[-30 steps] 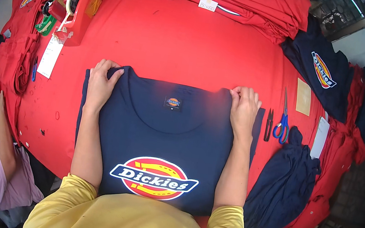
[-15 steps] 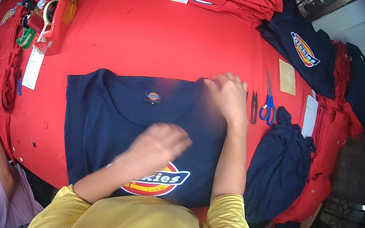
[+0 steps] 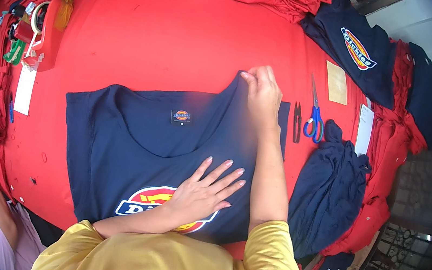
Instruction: The person folds a navy blue tank top by turning it over, aligning the edges, and smoothing the fabric by hand on a red table alongside other red garments.
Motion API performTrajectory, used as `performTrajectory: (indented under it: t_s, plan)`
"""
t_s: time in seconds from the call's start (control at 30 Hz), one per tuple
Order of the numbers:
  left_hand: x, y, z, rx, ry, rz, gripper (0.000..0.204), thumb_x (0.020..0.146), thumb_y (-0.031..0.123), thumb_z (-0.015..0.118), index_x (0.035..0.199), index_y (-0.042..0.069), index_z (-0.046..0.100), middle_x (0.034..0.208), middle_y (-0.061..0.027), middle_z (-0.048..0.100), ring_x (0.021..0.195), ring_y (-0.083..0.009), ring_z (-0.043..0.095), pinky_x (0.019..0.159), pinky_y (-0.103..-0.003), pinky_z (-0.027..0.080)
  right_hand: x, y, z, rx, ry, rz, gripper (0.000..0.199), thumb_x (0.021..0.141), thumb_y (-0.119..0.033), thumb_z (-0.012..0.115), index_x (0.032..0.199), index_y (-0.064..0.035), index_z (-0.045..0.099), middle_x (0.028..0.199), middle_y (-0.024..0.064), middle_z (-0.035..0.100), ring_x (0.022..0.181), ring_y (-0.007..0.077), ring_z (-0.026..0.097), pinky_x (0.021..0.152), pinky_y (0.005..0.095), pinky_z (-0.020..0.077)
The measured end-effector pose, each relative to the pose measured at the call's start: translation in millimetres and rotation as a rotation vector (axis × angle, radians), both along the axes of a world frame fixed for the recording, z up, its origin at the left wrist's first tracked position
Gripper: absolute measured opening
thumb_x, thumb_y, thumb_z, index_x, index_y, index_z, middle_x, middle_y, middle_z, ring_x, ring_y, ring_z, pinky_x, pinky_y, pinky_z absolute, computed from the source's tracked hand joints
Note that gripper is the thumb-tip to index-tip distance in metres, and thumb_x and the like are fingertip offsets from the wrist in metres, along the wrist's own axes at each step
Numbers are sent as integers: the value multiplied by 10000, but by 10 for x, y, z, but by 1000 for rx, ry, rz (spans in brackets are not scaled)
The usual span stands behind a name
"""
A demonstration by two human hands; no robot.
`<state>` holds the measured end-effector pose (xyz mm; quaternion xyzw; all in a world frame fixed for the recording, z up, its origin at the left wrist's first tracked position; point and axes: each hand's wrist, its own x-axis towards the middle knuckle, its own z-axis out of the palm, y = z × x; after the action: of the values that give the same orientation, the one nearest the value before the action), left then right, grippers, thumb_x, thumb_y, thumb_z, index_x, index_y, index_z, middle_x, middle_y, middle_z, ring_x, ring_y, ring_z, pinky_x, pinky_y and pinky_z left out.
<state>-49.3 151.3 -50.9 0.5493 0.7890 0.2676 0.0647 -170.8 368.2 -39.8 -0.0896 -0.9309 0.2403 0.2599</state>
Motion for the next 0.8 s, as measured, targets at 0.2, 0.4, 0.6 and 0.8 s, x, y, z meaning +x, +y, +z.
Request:
performTrajectory:
  t_s: [0.2,0.4,0.6,0.8]
  plan:
    - [-195,-82,75,345,-172,137,381,822,241,665,1184,133,620,1255,-66,572,1216,-266,497,1044,-472,352,25,-54,40,179,-97,72,211,828,-243,697,876,-47,635,830,93,591,766,268,594,673,378,459]
    - [-1518,-1078,390,83,386,933,278,858,131,624,1111,17,619,1138,-124,617,1112,-323,531,984,-448,367,405,-279,283,279,71,-55,104,871,-118,625,939,-50,664,940,83,648,922,268,582,809,374,421]
    - [-1862,-1319,203,374,-248,1007,269,817,205,743,873,-24,614,779,-128,639,748,-187,604,709,-308,476,412,-279,-165,257,-11,41,276,890,-132,588,1136,-19,644,1207,111,623,1208,280,520,1076,450,316]
    - [-1920,-1348,121,86,64,1017,314,798,276,752,844,-1,611,807,-107,635,759,-246,581,709,-346,462,411,-304,-76,184,54,86,301,904,-179,591,1165,-39,645,1239,116,610,1233,277,504,1113,481,267]
